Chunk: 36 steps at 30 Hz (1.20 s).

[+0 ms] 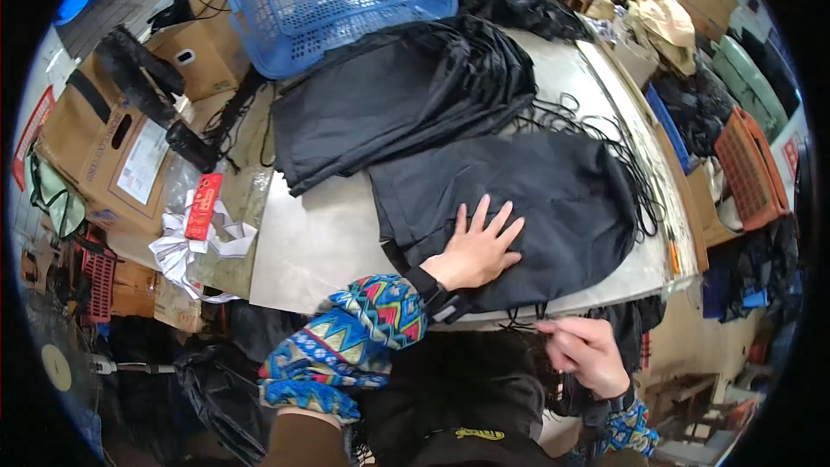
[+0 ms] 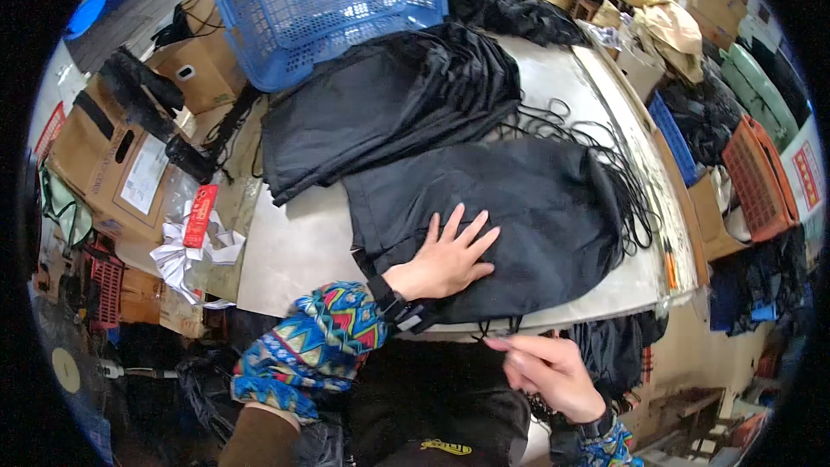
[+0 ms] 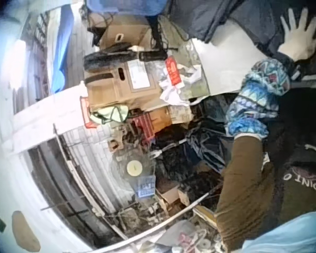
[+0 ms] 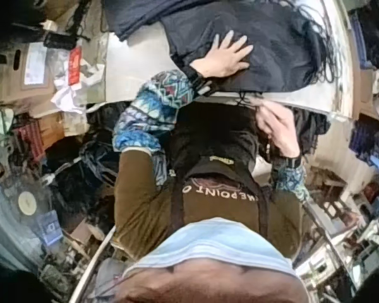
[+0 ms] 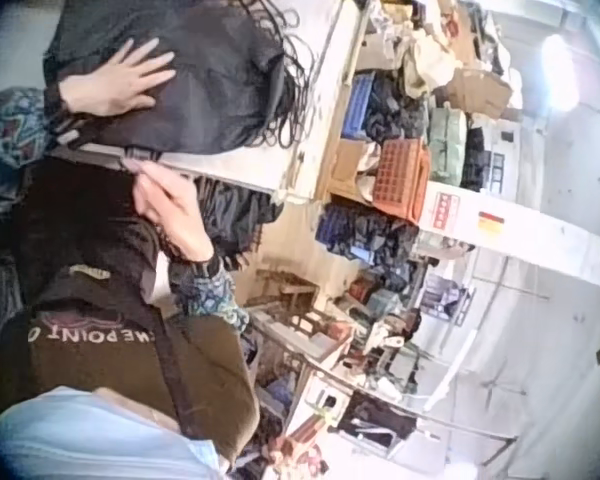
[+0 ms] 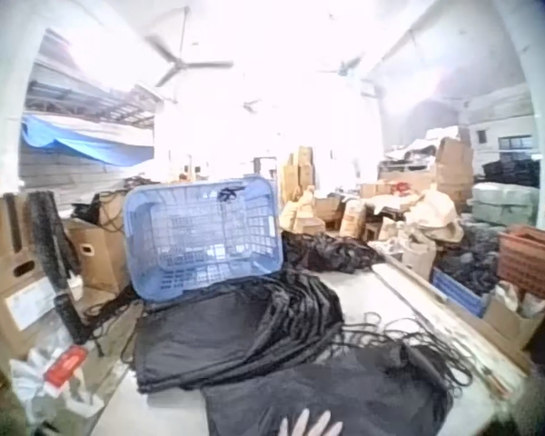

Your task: The person assembles black drawstring bags by threading black cords through the top hems using a metal hook tool. They pull the cords through the fabric channels, tie knots to secure the ends, and place the finished bags into a pile. The process is repeated for multiple bags in a workshop setting.

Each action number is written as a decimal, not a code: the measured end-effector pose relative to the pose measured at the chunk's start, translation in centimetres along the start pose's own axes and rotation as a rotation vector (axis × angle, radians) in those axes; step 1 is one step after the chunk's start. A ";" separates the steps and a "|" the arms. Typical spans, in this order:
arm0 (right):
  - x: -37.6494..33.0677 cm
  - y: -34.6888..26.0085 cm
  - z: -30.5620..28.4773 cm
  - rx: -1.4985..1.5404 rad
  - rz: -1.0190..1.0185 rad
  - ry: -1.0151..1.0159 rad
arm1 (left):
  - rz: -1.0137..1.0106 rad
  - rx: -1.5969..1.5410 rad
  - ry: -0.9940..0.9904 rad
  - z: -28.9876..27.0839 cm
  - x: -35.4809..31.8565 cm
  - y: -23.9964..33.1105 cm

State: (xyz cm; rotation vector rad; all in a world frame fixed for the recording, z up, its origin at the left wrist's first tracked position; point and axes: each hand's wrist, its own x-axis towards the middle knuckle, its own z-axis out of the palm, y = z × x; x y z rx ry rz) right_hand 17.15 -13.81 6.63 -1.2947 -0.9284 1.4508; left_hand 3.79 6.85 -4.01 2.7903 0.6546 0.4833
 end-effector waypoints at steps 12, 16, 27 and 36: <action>5.3 5.9 -1.7 -1.424 -0.467 0.228 | -0.463 -0.183 0.460 -4.1 -11.6 8.5; 5.9 5.7 -1.3 -1.445 -0.452 0.227 | -0.513 -0.042 0.445 -1.1 -9.6 10.3; 6.5 4.8 -5.9 -1.396 -0.465 0.413 | -0.283 -0.294 0.683 -2.4 -6.7 7.3; 6.5 3.0 -1.0 -1.430 -0.424 0.379 | -0.473 -0.487 0.498 -2.1 -5.7 4.3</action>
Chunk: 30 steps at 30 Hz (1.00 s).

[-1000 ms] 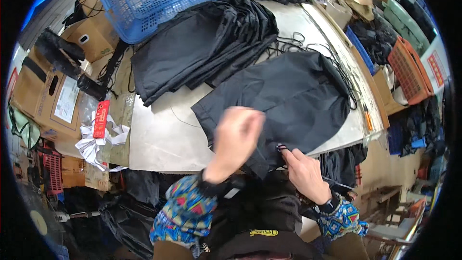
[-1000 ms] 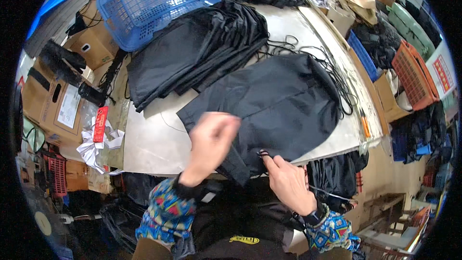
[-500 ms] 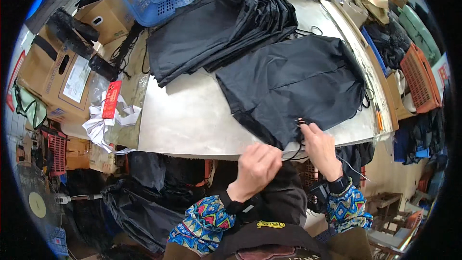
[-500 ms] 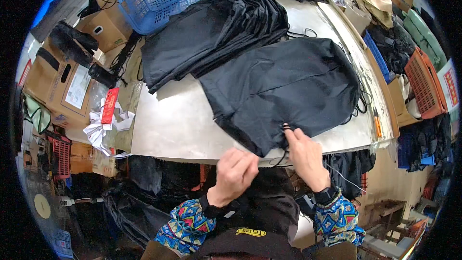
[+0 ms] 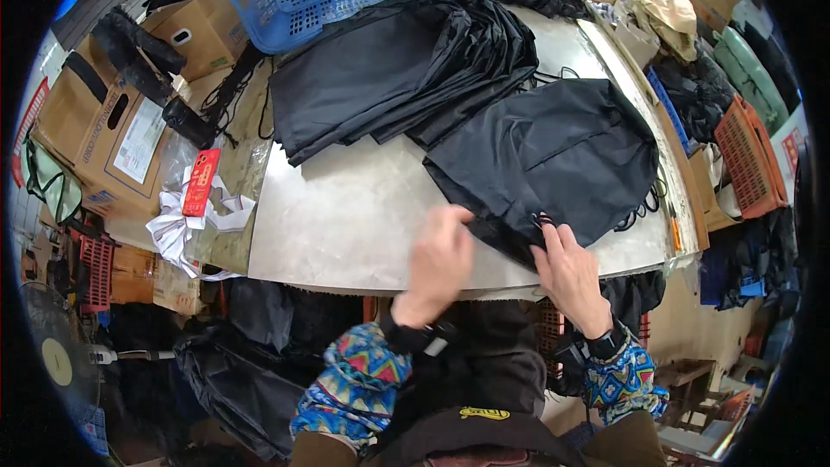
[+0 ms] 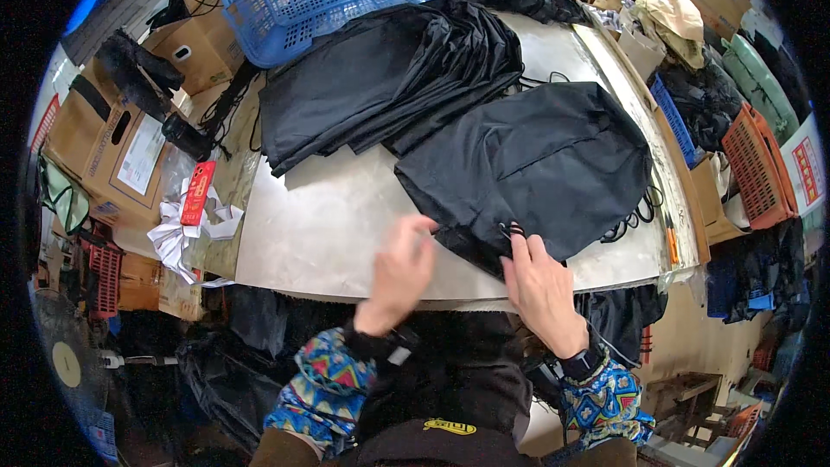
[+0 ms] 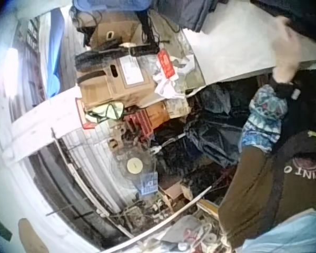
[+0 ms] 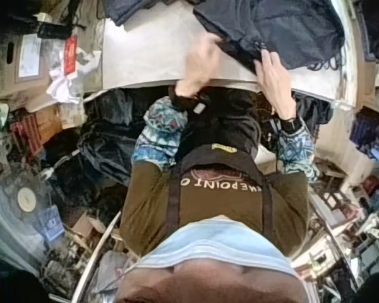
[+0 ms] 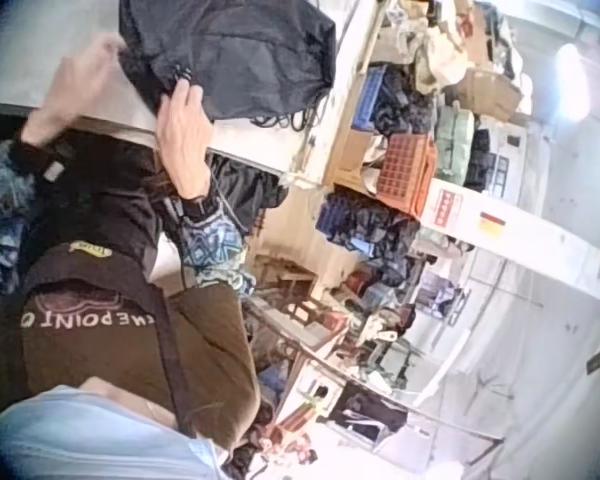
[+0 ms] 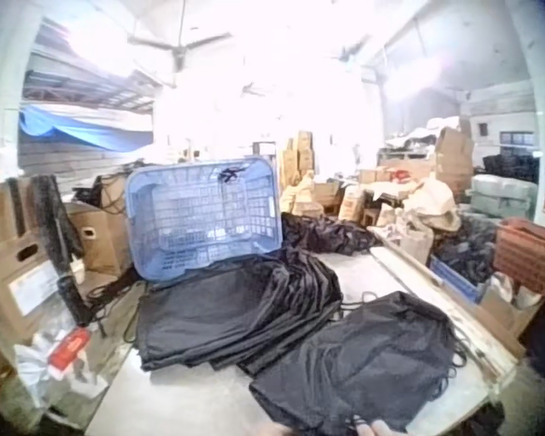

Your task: The person assembles black drawstring bags by threading black cords through the top hems using a metal hook tool. They pull the cords through the fabric channels, tie knots to secure the ends, and place the finished bags into a pile. The process is repeated for multiple bags in a workshop setting.

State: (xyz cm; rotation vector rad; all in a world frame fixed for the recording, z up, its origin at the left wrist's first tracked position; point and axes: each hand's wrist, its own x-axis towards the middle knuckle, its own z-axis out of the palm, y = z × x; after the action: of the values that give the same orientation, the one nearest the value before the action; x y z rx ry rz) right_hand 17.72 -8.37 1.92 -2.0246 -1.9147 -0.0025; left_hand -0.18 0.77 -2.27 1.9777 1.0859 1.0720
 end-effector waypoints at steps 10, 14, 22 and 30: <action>0.8 2.9 0.9 -0.020 0.011 0.152 | 0.170 0.427 -0.311 -2.6 9.8 -5.5; 1.3 3.8 1.8 0.002 0.073 0.115 | -0.004 0.165 -0.395 -5.9 7.2 -4.5; 1.4 5.2 0.6 0.160 -0.005 0.195 | -0.404 -0.240 -0.507 -12.9 1.8 -1.2; -1.2 0.8 -8.0 1.243 0.496 0.161 | -0.251 -0.565 -0.208 -5.7 0.3 0.5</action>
State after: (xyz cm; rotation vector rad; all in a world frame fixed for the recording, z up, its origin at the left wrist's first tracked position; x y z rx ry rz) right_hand 20.33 -11.58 8.95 -1.4198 -0.8146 0.8715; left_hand -4.89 1.61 0.91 1.4237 0.7834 0.8913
